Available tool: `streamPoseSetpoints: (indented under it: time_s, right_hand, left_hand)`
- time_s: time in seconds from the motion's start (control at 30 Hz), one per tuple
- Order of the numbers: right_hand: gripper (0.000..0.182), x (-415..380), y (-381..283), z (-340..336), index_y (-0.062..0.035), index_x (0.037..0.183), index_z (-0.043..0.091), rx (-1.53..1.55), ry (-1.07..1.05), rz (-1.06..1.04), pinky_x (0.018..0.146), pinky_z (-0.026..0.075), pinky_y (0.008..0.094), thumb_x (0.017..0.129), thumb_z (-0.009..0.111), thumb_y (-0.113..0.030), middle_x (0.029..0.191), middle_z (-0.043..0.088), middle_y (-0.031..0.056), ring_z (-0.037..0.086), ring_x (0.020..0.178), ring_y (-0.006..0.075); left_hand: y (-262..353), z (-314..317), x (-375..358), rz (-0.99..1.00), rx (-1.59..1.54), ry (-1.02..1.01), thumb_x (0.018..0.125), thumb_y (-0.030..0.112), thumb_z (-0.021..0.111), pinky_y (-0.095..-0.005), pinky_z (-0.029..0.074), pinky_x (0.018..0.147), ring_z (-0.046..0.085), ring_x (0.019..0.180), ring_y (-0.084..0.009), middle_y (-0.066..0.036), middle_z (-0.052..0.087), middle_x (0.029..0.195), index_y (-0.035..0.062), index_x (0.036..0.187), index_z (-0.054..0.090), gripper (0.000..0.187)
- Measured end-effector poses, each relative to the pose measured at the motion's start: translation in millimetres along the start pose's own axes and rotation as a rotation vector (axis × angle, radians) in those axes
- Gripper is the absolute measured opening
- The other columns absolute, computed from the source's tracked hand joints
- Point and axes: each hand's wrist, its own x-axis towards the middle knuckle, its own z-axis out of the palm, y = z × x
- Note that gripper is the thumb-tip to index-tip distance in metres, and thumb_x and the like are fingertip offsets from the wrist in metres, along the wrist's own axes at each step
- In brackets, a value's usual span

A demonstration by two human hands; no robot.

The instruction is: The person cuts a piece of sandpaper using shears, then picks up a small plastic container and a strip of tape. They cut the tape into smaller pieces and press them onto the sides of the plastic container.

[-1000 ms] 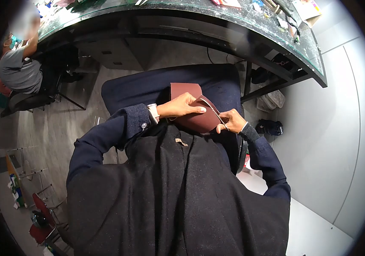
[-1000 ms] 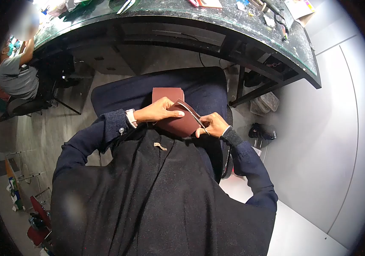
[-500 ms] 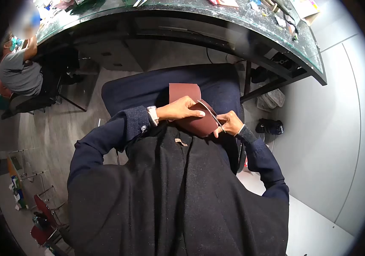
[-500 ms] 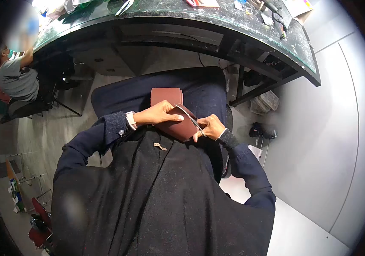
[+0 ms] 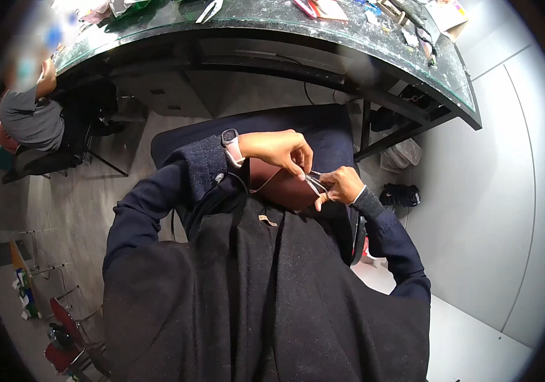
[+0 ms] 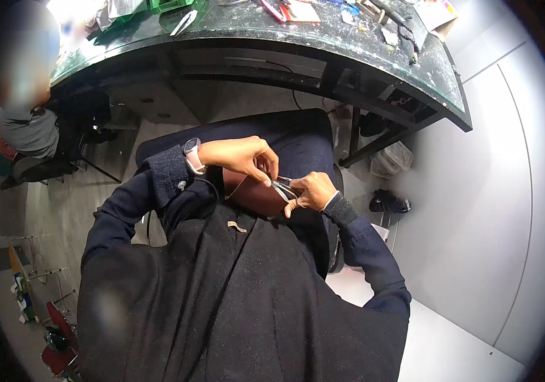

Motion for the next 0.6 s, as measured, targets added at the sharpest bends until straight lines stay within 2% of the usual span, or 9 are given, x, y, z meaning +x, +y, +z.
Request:
streamPoseSetpoints:
  time_s: [0.17, 0.43, 0.6]
  right_hand:
    - [0.057, 1.2, -3.0, -2.2, -0.0066, 0.08, 0.069, -0.062, -0.017, 0.0, 0.053, 0.048, 0.036, 0.056, 0.076, -0.058, 0.061, 0.061, 0.014, 0.062, 0.057, 0.0314]
    - [0.045, 0.9, 1.0, -1.7, -0.005, 0.074, 0.066, -0.009, 0.035, -0.105, 0.051, 0.046, 0.0384, 0.062, 0.078, -0.047, 0.058, 0.058, 0.0149, 0.06, 0.056, 0.033]
    - [0.044, 3.7, -0.5, -3.6, -0.0051, 0.068, 0.062, -0.056, 0.044, -0.107, 0.049, 0.044, 0.039, 0.06, 0.079, -0.045, 0.055, 0.056, 0.0147, 0.059, 0.054, 0.033]
  left_hand:
    - [-2.9, -1.6, 3.8, -0.013, 0.02, -0.046, 0.075, 0.014, 0.072, -0.0258, 0.05, 0.069, 0.064, 0.075, -0.0142, -0.008, 0.07, 0.082, 0.0017, 0.095, 0.07, 0.023]
    - [-10.4, -1.9, 3.3, 0.002, -0.042, -0.019, 0.082, 0.014, 0.06, -0.0269, 0.05, 0.07, 0.063, 0.075, -0.0149, -0.01, 0.07, 0.084, -0.0008, 0.099, 0.068, 0.024]
    - [-12.9, -1.6, 1.9, 0.025, -0.068, -0.009, 0.078, 0.008, 0.057, -0.0265, 0.049, 0.068, 0.062, 0.072, -0.0133, -0.009, 0.069, 0.082, -0.0012, 0.098, 0.068, 0.025]
